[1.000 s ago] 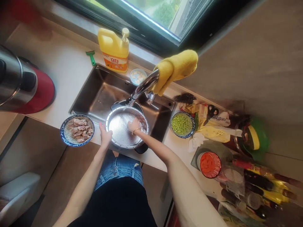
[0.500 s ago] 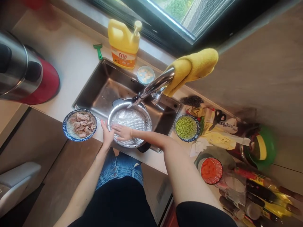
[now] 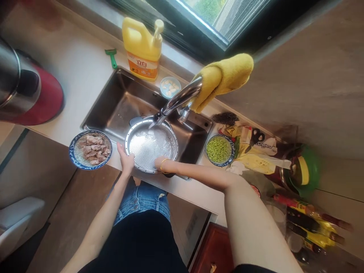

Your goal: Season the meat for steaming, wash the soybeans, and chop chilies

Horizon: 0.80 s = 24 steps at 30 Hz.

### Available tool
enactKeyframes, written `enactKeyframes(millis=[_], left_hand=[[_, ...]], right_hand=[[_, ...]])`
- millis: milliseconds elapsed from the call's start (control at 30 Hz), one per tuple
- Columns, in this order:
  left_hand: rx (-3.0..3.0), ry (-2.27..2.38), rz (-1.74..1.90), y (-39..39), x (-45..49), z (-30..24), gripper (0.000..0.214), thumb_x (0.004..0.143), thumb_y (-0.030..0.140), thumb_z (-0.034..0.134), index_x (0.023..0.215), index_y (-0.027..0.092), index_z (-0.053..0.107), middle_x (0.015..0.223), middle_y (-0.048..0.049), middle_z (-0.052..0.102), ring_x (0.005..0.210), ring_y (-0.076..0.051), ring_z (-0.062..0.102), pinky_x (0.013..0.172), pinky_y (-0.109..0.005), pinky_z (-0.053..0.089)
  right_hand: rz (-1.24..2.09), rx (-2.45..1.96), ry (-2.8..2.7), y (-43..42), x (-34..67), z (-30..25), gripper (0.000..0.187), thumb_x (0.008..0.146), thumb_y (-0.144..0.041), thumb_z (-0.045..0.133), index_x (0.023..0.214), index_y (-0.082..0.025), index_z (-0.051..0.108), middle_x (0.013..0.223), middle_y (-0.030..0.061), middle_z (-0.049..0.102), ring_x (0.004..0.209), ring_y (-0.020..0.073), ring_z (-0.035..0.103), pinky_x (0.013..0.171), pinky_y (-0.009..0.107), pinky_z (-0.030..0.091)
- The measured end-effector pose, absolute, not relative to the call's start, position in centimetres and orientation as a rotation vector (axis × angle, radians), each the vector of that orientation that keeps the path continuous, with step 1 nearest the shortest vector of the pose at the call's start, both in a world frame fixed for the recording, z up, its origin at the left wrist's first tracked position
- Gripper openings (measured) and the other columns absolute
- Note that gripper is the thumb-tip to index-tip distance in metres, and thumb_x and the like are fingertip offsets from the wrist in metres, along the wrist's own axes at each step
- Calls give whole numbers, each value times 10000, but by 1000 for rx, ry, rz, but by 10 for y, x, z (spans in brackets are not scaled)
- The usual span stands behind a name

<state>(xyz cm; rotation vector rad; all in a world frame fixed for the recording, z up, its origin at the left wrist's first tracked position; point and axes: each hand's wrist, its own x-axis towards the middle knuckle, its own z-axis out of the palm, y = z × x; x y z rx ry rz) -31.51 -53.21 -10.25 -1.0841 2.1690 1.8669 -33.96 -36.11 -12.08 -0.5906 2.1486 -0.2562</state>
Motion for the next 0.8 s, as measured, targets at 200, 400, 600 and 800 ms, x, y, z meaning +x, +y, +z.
enactKeyframes(millis=[200, 400, 600, 800], left_hand=[[-1020, 2204, 1931, -537, -305, -115, 956, 702, 9, 498, 1537, 96, 40, 1558, -170, 307, 1424, -212, 347, 1184, -314, 251], [-1026, 2194, 1988, -536, -303, -118, 970, 687, 12, 510, 1536, 111, 52, 1567, -160, 292, 1454, -189, 280, 1188, -287, 227], [-1055, 2189, 1972, -535, -304, -120, 968, 693, 34, 521, 1537, 118, 54, 1568, -161, 287, 1431, -185, 333, 1163, -260, 277], [-982, 2195, 1943, -540, -303, -120, 965, 704, 43, 517, 1540, 120, 41, 1577, -146, 274, 1431, -192, 333, 1174, -277, 260]], right_hand=[[-566, -1162, 2027, -434, -394, -131, 309, 908, -257, 511, 1148, -91, 612, 1260, 157, 575, 1112, 227, 495, 997, 359, 395], [-305, -542, 2688, -390, -433, -152, 528, 987, -395, 364, 1398, -72, 438, 1411, 219, 448, 1270, 354, 394, 1045, 525, 308], [-164, -612, 2411, -341, -368, -144, 761, 925, -516, 439, 1491, -27, 302, 1558, 256, 242, 1438, 407, 202, 1125, 560, 214], [-597, -1605, 1956, -397, -387, -158, 642, 916, -436, 459, 1468, -117, 381, 1570, 123, 304, 1477, 257, 164, 1180, 453, 155]])
